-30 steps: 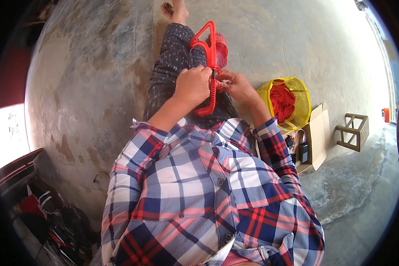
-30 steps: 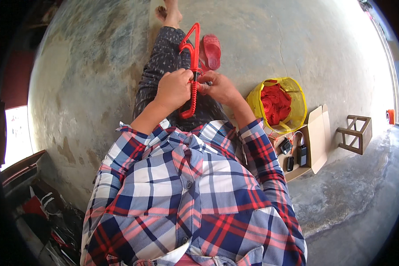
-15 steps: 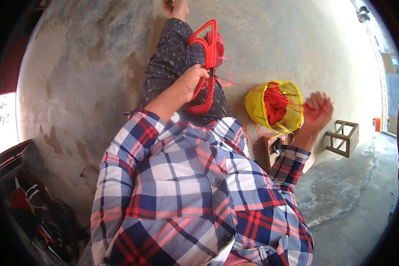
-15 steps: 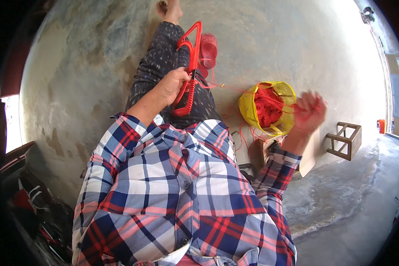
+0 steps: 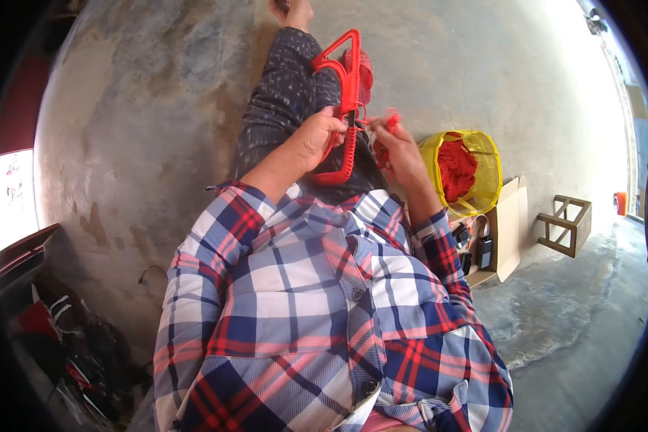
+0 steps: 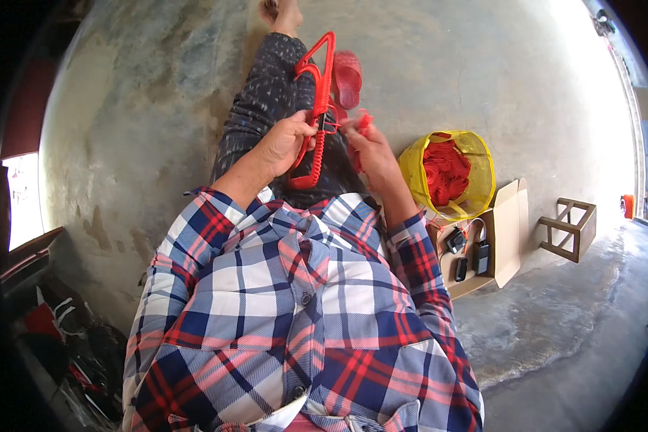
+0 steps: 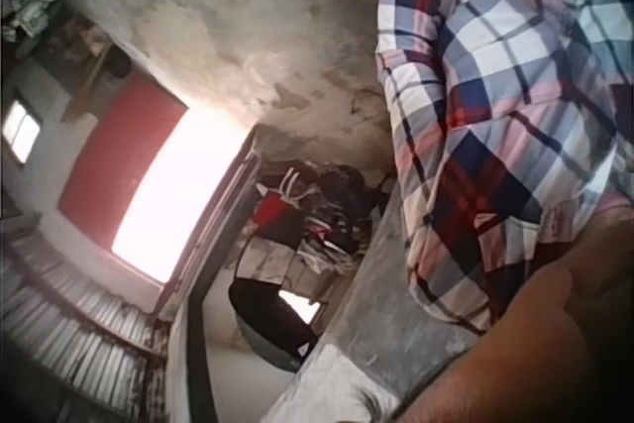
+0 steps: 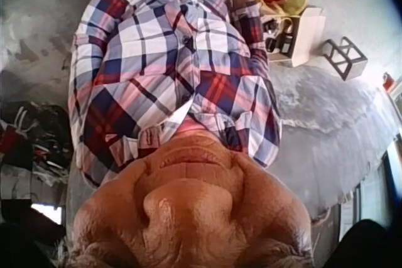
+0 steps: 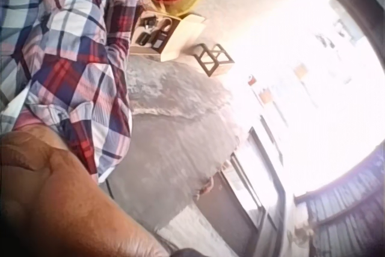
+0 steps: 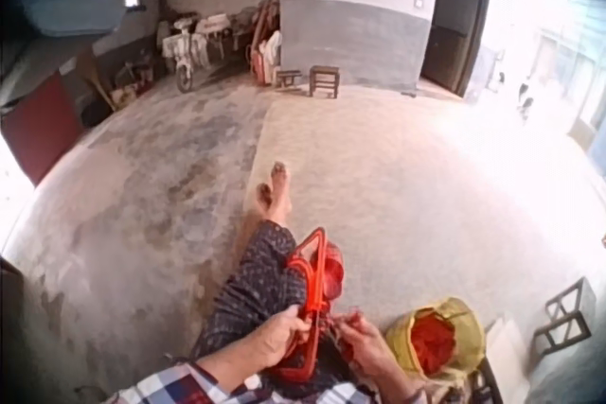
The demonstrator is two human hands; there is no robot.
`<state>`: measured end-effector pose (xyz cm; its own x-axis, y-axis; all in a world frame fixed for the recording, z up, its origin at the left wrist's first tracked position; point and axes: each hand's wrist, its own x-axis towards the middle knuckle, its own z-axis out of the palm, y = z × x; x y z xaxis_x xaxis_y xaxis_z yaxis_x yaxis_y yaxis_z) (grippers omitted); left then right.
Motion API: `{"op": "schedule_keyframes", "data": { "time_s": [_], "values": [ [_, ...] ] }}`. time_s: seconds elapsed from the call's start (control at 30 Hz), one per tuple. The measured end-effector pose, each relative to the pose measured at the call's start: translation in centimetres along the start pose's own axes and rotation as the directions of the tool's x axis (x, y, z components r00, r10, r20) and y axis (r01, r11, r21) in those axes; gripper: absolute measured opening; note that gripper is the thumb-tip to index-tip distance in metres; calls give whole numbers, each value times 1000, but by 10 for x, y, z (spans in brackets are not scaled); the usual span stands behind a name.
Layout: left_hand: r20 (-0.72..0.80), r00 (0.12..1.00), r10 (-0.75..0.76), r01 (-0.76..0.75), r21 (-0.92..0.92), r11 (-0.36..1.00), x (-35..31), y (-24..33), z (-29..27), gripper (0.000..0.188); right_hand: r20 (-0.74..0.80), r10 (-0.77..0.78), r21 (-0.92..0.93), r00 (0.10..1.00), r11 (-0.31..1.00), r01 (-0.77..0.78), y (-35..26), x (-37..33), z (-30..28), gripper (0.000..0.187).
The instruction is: Tying and wrapping red string around a red plastic hanger.
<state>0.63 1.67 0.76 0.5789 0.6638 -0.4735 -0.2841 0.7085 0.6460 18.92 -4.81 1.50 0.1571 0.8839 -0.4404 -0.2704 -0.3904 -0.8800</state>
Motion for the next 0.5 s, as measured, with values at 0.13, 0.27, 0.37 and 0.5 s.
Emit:
{"op": "schedule_keyframes", "data": {
  "time_s": [0.13,0.27,0.37,0.5],
  "values": [
    [-53,999,-6,3,-43,999,-3,3,5,30,151,-12,95,988,995,-2,-42,-11,9,3],
    [-48,998,-42,41,-23,999,11,-3,-7,13,223,-201,307,954,943,127,-84,-45,11,8],
    [-44,995,-84,85,22,996,15,-2,-3,5,430,-140,211,892,976,51,-75,-65,21,11],
    [-89,992,-89,91,20,996,13,1,-6,12,292,-212,315,933,942,116,-90,-76,22,12]
  ]
}}
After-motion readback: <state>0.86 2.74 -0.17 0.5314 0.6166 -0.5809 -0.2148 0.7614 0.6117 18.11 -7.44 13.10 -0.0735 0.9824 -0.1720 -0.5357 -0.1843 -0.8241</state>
